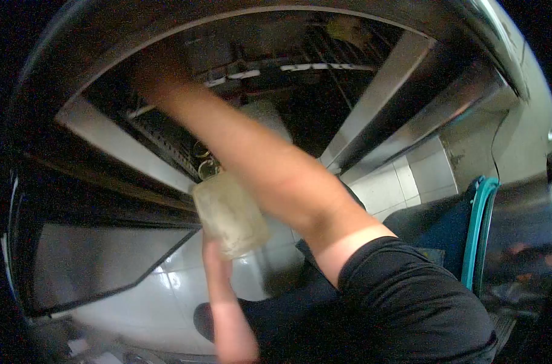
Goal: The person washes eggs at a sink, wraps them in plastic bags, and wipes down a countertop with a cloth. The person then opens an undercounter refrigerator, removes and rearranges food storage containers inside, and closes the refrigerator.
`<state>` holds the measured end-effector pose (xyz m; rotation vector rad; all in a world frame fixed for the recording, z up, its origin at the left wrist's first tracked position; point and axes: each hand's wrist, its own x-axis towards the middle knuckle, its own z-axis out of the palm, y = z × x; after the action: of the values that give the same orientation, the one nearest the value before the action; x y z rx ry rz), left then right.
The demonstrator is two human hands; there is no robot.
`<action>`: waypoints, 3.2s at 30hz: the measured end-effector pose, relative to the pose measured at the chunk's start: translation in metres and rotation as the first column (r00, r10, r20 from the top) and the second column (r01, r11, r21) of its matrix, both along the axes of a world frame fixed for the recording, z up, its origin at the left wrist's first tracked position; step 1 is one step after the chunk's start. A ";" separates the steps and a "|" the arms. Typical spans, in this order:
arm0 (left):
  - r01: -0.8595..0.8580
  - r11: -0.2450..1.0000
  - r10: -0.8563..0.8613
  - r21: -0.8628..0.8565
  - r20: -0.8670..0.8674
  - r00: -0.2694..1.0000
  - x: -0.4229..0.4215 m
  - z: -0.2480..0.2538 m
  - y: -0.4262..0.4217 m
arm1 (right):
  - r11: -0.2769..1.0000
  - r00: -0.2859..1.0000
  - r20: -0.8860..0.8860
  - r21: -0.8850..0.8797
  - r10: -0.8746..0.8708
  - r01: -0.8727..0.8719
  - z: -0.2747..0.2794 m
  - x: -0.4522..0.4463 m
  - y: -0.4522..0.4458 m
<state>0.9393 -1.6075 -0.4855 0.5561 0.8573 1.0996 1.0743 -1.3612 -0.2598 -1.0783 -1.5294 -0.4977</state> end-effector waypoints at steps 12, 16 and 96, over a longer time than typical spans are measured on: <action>-0.058 0.998 0.057 -0.033 -0.013 0.998 -0.003 -0.005 -0.006 | 0.720 0.966 0.254 -0.680 0.050 0.142 -0.191 0.127 -0.129; -0.051 0.998 0.051 -0.040 -0.003 0.999 -0.007 -0.012 -0.006 | 0.186 0.973 0.232 -0.956 -0.003 0.228 -0.270 0.189 -0.093; -0.033 0.989 0.058 0.141 -0.178 0.982 -0.004 0.000 0.002 | 0.958 0.931 0.330 -0.179 -0.156 0.224 0.022 0.112 -0.068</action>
<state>0.9351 -1.6059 -0.4856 0.7642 0.9612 1.1683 1.1858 -1.4289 -0.2378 -1.3756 -1.7950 -0.6757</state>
